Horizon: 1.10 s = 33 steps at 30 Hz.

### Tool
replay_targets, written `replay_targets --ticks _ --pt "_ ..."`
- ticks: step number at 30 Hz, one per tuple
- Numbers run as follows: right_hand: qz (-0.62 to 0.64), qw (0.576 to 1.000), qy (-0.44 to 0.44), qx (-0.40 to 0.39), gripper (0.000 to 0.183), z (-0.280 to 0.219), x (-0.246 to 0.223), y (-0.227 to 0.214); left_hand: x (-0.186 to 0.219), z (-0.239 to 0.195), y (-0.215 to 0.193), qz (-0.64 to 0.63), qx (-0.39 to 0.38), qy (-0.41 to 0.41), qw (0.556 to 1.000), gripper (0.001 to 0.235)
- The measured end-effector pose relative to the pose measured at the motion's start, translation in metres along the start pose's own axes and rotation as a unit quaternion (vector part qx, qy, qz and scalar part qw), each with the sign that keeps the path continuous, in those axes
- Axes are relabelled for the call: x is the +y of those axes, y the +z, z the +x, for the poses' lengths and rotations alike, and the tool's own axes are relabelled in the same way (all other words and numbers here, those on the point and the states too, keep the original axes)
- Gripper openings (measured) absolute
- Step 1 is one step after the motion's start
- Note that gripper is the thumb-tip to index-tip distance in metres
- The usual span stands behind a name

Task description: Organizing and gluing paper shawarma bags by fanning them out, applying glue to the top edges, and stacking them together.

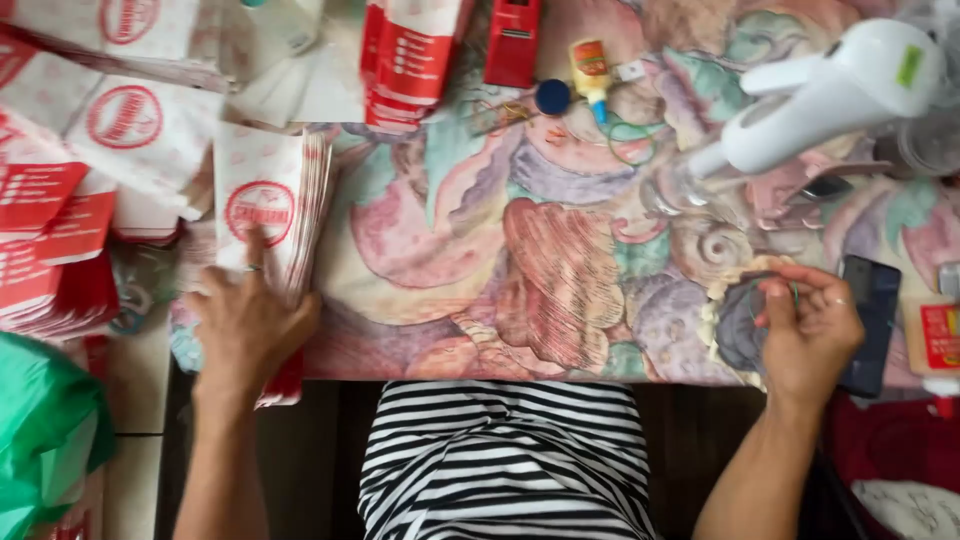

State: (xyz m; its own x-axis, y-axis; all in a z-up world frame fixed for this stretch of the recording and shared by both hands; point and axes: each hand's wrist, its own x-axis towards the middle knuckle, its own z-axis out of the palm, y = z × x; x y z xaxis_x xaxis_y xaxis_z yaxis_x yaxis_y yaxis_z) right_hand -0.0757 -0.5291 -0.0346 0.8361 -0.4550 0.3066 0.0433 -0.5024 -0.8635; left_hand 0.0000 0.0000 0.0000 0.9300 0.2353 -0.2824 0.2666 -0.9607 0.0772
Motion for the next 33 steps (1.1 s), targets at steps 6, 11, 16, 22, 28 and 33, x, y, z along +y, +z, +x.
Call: replay_targets --ticks 6,11,16,22,28,33 --pt "0.018 0.999 0.023 -0.043 0.02 0.016 -0.005 -0.006 0.018 -0.01 -0.041 -0.042 -0.034 -0.048 0.997 0.134" --pt "0.031 0.998 0.003 -0.056 0.022 0.028 -0.017 -0.008 0.01 -0.004 -0.027 -0.112 0.015 -0.064 0.992 0.136" --pt "-0.007 0.987 0.049 -0.153 0.018 0.032 -0.059 0.007 0.007 -0.003 -0.016 -0.135 0.058 -0.069 0.987 0.13" --pt "-0.14 0.929 -0.125 -0.32 0.02 0.043 -0.084 0.074 -0.016 0.012 0.029 -0.157 0.172 -0.03 0.972 0.125" --pt "-0.143 0.894 -0.373 -0.203 0.043 0.093 -0.099 0.142 -0.024 0.005 0.021 -0.131 0.111 0.008 0.985 0.112" --pt "-0.17 0.889 -0.341 -0.254 0.051 0.082 -0.102 0.147 -0.034 -0.011 0.006 -0.25 0.169 0.136 0.944 0.073"
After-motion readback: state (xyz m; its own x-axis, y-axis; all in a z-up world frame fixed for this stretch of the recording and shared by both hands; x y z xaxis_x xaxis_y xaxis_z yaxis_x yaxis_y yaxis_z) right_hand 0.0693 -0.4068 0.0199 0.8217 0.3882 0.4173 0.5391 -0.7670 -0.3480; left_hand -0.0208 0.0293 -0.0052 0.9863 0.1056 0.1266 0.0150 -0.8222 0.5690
